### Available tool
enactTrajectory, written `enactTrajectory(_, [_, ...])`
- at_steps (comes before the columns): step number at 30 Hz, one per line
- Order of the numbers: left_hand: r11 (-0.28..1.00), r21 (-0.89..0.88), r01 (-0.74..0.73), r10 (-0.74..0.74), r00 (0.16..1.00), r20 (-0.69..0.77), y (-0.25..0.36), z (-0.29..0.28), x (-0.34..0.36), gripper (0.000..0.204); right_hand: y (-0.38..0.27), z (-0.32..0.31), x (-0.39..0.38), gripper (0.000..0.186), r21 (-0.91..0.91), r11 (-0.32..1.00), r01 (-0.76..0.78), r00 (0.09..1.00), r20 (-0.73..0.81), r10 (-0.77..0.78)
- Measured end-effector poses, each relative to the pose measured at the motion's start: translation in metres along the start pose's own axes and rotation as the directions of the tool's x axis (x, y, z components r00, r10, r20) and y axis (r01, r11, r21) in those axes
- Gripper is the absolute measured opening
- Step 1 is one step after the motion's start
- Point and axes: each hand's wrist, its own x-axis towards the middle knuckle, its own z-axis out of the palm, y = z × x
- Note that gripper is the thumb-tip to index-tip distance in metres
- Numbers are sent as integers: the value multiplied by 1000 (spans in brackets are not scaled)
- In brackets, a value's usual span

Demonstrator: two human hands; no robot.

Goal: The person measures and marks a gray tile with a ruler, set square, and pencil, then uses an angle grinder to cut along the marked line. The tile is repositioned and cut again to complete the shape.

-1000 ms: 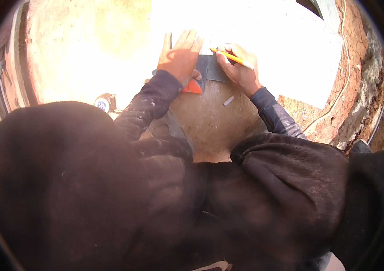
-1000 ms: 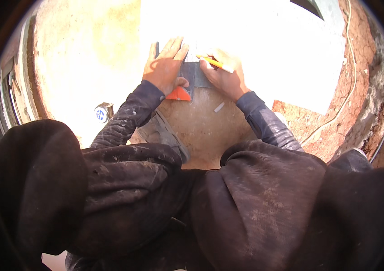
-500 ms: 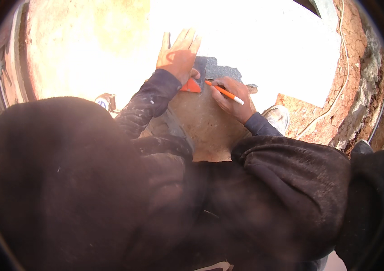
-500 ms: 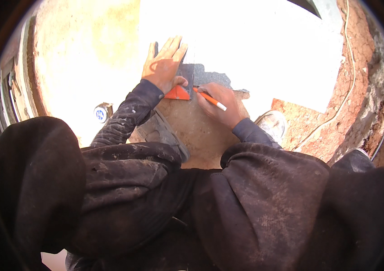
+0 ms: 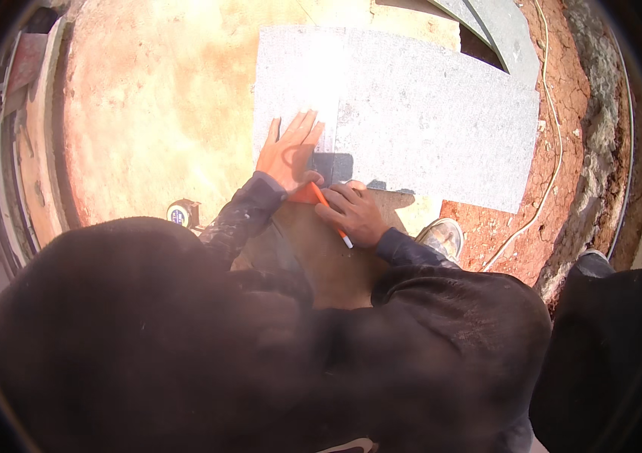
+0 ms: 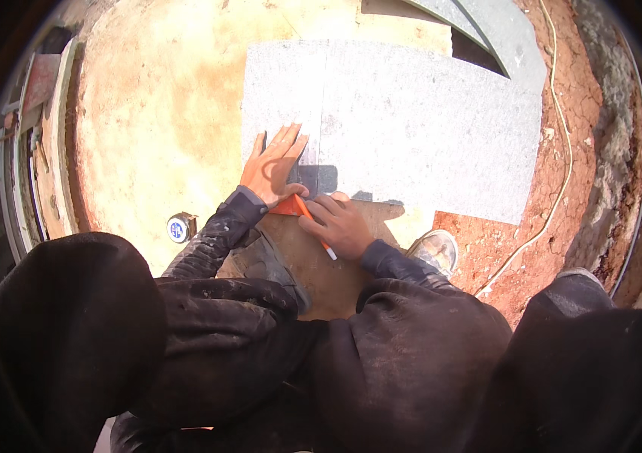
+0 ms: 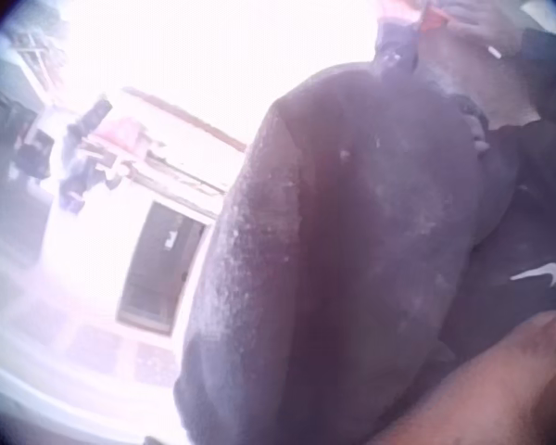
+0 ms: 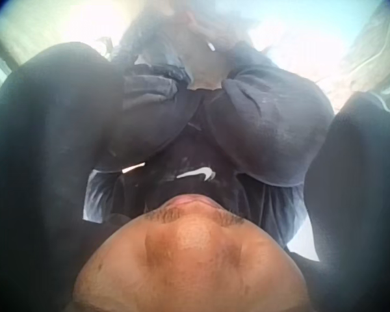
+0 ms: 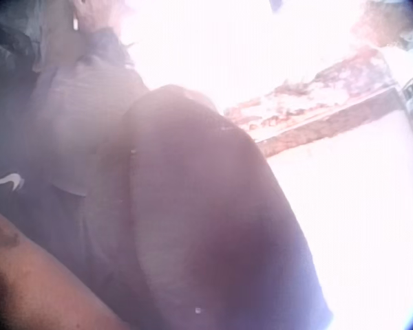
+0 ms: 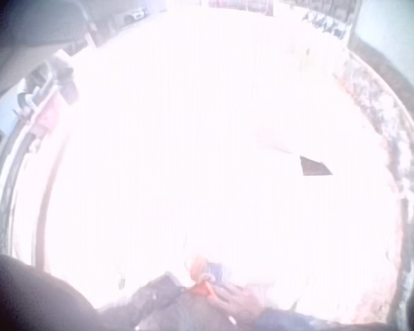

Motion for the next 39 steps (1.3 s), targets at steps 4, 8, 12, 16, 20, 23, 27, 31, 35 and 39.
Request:
enactTrajectory(4, [993,-85,-81,62,978,-201,-12,16,-26,92,6,3,-3,31,28,1000,-1,1000,2,0])
enactTrajectory(8, [981,-138,-134,79,936,-343,-16,33,-66,75,7,2,-10,31,33,999,-3,1000,-2,3])
enactTrajectory(12, [978,-36,-207,187,937,-295,-11,24,-77,64,1,-12,-17,31,58,998,-31,998,-53,34])
enactTrajectory(16, [972,-15,-236,223,933,-282,-19,39,-80,57,0,-31,-10,30,62,996,-70,991,-110,77])
enactTrajectory(20, [964,-175,-202,164,964,-208,-7,9,-85,51,11,-40,-1,28,71,995,-73,973,-213,86])
enactTrajectory(23, [933,-300,-200,157,974,-163,-1,-27,-94,53,20,-56,17,29,97,995,-37,923,-377,72])
enactTrajectory(27, [940,-152,-305,205,863,-463,8,-104,-100,38,45,-109,57,22,54,997,-49,815,-575,71])
enactTrajectory(31, [957,-218,-193,22,793,-608,-6,-215,-80,39,84,-152,97,22,346,935,-83,768,-576,281])
enactTrajectory(35, [899,-428,-86,-7,977,-212,-68,-313,-25,46,82,-179,146,30,488,859,-155,880,-327,345])
enactTrajectory(39, [881,-474,-6,61,993,102,-136,-309,73,50,117,-138,162,28,464,871,-161,880,-332,340])
